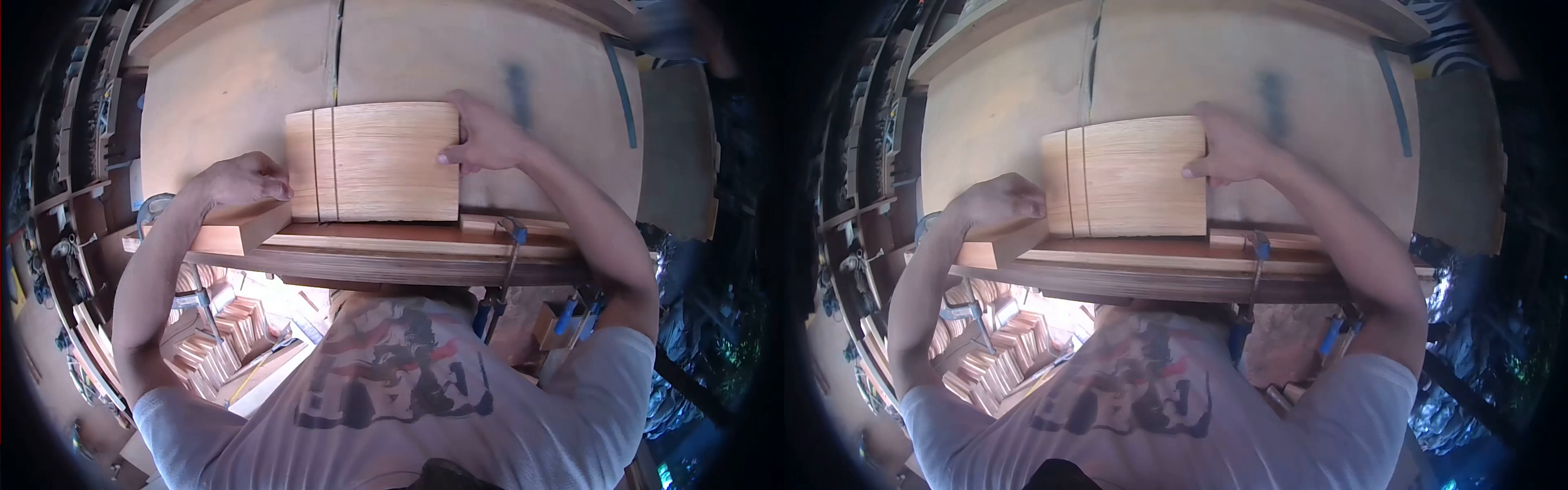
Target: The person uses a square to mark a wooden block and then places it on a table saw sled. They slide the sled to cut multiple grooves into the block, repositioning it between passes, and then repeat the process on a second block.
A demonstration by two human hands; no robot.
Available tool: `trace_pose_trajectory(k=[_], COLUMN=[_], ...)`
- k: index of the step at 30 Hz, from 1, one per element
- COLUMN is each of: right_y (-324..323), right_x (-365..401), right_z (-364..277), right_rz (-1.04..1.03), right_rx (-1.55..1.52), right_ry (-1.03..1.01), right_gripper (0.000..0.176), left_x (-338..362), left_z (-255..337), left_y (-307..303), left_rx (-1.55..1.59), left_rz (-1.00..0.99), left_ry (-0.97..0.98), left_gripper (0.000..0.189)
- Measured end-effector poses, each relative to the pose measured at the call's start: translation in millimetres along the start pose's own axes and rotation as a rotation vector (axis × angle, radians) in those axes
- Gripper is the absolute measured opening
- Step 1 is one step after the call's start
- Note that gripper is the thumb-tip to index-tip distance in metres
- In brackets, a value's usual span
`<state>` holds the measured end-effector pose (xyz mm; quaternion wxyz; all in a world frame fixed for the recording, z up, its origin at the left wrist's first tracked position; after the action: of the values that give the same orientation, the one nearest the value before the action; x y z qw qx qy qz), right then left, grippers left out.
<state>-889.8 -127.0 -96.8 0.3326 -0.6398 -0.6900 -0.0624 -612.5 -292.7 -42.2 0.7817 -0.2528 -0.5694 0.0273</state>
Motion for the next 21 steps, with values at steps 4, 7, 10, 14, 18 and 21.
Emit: trace_pose_trajectory(k=[4,7,10,14,18,21], right_y=[2.0,-5.6,-10.8,-10.9,-13.3,-11.0], right_x=[9.2,0.9,-0.3,4.1,5.1,1.2], right_z=[1.8,-6.6,-18.5,-17.1,-13.7,-7.3], right_rz=[-0.011,0.037,0.006,-0.018,-0.055,-0.072], right_rx=[0.069,0.281,0.358,0.355,0.416,0.508], right_ry=[0.022,-0.096,-0.120,-0.082,0.031,0.016], right_gripper=[0.072,0.073,0.074,0.078,0.089,0.095], left_x=[-8.5,-6.0,-8.4,0.1,37.3,72.1], left_z=[-5.3,-5.2,-5.2,-2.6,-2.7,1.1], left_y=[12.1,12.0,11.5,7.0,-8.4,-20.5], left_rx=[0.112,0.214,0.242,0.079,-0.169,-0.113], left_rz=[-0.208,-0.262,-0.311,-0.323,-0.065,0.002], left_ry=[0.117,0.123,0.163,0.086,0.311,0.485], left_gripper=[0.052,0.057,0.054,0.081,0.116,0.123])
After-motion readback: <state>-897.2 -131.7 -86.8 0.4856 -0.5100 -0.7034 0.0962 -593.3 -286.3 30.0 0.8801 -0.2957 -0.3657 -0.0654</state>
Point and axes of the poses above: each hand's wrist, its own x-axis away from the middle knuckle, its own y-axis out of the palm, z = x × y, the point moved 9 cm from there along -x, towards the middle knuckle, and after that the axes turned 5 degrees about x, right-handed, at the moved point
